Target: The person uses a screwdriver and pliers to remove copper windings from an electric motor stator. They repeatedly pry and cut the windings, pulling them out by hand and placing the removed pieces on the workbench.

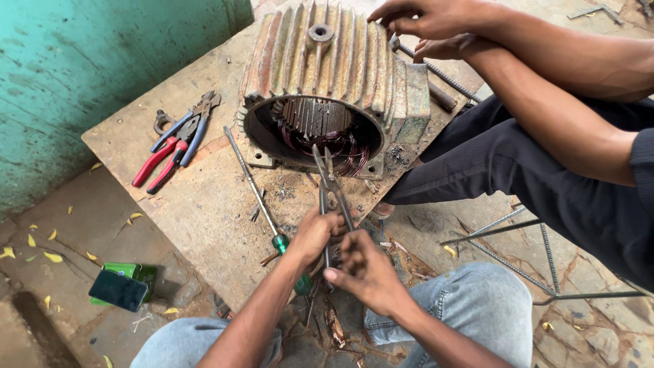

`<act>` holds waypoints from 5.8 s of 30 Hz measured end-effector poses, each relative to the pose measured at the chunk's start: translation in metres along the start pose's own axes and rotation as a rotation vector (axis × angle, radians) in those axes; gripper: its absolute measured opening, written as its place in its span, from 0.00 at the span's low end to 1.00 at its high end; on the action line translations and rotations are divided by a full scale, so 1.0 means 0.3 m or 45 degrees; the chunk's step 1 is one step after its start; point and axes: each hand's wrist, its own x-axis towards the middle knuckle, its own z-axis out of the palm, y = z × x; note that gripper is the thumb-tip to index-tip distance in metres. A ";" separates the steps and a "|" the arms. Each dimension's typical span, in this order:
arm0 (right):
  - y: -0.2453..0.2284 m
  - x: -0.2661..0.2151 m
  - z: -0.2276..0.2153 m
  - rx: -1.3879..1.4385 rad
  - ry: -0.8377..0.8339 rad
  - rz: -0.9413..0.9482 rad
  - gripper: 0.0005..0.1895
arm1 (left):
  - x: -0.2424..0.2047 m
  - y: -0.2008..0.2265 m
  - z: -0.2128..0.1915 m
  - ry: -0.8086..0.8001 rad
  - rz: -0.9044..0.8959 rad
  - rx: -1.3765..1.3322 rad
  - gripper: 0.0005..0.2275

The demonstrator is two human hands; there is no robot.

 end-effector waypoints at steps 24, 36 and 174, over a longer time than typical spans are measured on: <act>0.051 0.219 0.175 0.612 0.030 0.043 0.45 | 0.104 0.153 -0.132 0.042 -0.104 0.069 0.10; 0.151 0.199 0.123 0.668 0.063 0.148 0.35 | -0.032 0.157 -0.029 0.080 -0.254 0.054 0.08; -0.259 0.655 -0.054 -1.792 0.126 -0.561 0.30 | -0.395 0.195 -0.341 0.617 0.213 -0.460 0.12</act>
